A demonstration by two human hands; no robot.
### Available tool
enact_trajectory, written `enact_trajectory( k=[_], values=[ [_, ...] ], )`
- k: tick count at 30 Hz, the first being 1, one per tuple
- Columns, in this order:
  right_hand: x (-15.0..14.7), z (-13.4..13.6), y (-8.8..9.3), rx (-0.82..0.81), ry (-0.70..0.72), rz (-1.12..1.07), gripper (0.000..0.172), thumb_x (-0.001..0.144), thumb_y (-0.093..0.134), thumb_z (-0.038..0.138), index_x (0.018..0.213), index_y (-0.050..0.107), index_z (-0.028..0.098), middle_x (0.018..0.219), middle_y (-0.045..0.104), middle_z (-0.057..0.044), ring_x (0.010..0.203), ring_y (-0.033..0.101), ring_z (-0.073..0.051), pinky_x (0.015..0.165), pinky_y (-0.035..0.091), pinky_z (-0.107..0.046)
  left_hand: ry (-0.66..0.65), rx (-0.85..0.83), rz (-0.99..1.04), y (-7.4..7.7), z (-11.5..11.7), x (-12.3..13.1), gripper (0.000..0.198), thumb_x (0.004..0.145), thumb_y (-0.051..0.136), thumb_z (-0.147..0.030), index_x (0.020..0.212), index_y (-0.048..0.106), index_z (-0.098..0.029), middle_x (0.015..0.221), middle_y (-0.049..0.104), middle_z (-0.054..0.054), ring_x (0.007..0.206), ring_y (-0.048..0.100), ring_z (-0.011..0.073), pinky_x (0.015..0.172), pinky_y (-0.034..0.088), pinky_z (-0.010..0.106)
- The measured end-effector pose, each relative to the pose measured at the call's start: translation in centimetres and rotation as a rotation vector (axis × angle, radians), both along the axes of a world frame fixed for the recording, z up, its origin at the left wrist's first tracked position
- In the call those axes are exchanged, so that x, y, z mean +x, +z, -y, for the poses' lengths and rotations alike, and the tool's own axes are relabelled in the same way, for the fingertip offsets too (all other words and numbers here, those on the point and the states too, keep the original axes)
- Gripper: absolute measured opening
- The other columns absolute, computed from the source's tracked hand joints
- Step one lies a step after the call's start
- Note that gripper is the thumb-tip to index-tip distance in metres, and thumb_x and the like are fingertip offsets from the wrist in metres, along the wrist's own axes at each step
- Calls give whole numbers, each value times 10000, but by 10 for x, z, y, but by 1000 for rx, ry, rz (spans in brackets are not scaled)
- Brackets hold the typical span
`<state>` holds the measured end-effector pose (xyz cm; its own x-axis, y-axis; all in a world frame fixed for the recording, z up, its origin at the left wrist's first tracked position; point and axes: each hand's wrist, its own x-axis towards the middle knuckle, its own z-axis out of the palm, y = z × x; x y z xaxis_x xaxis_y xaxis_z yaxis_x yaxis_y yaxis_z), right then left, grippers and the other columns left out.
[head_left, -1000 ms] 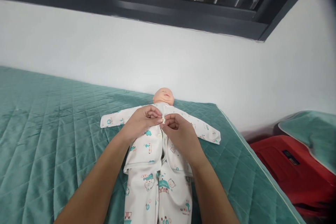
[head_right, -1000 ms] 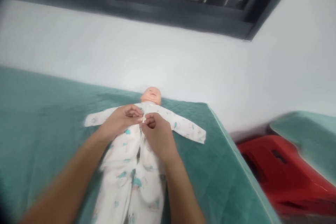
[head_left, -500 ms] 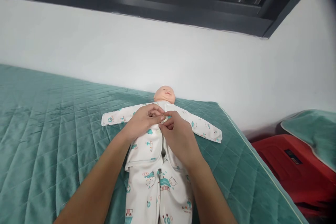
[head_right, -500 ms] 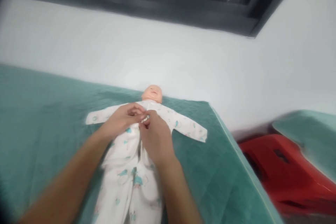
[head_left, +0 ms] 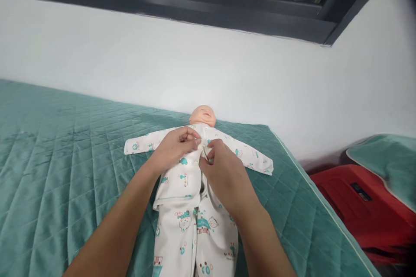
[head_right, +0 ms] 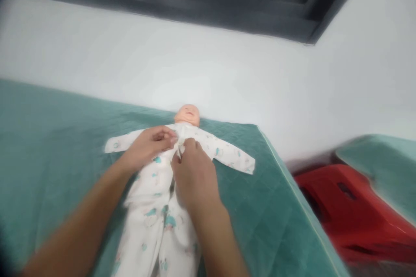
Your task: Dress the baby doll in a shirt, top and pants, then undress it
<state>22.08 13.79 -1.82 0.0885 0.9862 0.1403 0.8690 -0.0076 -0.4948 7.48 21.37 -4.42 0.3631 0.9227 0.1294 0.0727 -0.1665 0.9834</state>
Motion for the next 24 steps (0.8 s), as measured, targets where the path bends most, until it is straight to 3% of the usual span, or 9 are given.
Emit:
enact_trajectory(
  k=[2,5,9,15,18,21,24],
  values=[
    [0,6,6,-57,-18,65,92,869,501,297,831,443,236,819,586,-33,651,493,-178,546,290,-291,-18,-29,-54,3,2,-4,201,803,634,-382,867,645,-192,696,591,-10,586,502,96,498,340,203],
    [2,12,11,-128,17,121,229,867,484,270,681,356,231,705,529,-15,567,377,-147,520,245,-293,-117,-36,-189,9,4,-14,276,808,625,-458,838,678,-188,689,614,14,581,511,109,467,319,204],
    [15,11,8,-158,111,14,337,869,464,285,589,291,214,568,437,14,513,302,-123,487,189,-298,-293,28,-293,15,5,-22,274,756,691,-462,798,715,-192,727,648,25,662,556,133,556,398,226],
    [36,-1,4,-268,252,-307,338,881,508,394,600,442,218,546,549,29,493,403,-112,465,263,-269,-336,107,-423,18,7,-21,143,724,710,-344,755,698,-206,696,622,-6,598,503,112,513,338,216],
    [39,-5,2,-294,311,-444,365,909,504,432,620,476,211,513,535,43,469,413,-98,470,286,-251,-350,123,-427,19,9,-21,142,759,671,-331,734,665,-191,661,578,-14,582,463,102,498,306,212],
    [39,-9,-3,-292,369,-595,377,906,548,445,626,487,200,483,506,52,452,436,-86,475,303,-232,-397,93,-382,20,10,-23,202,809,643,-371,752,634,-177,621,503,-34,558,401,82,493,278,206],
    [35,-11,-6,-244,398,-761,373,883,610,448,632,506,192,477,494,57,445,436,-78,469,316,-220,-452,30,-238,20,9,-25,220,826,656,-367,764,604,-162,647,523,-38,589,446,72,532,326,192]
  ],
)
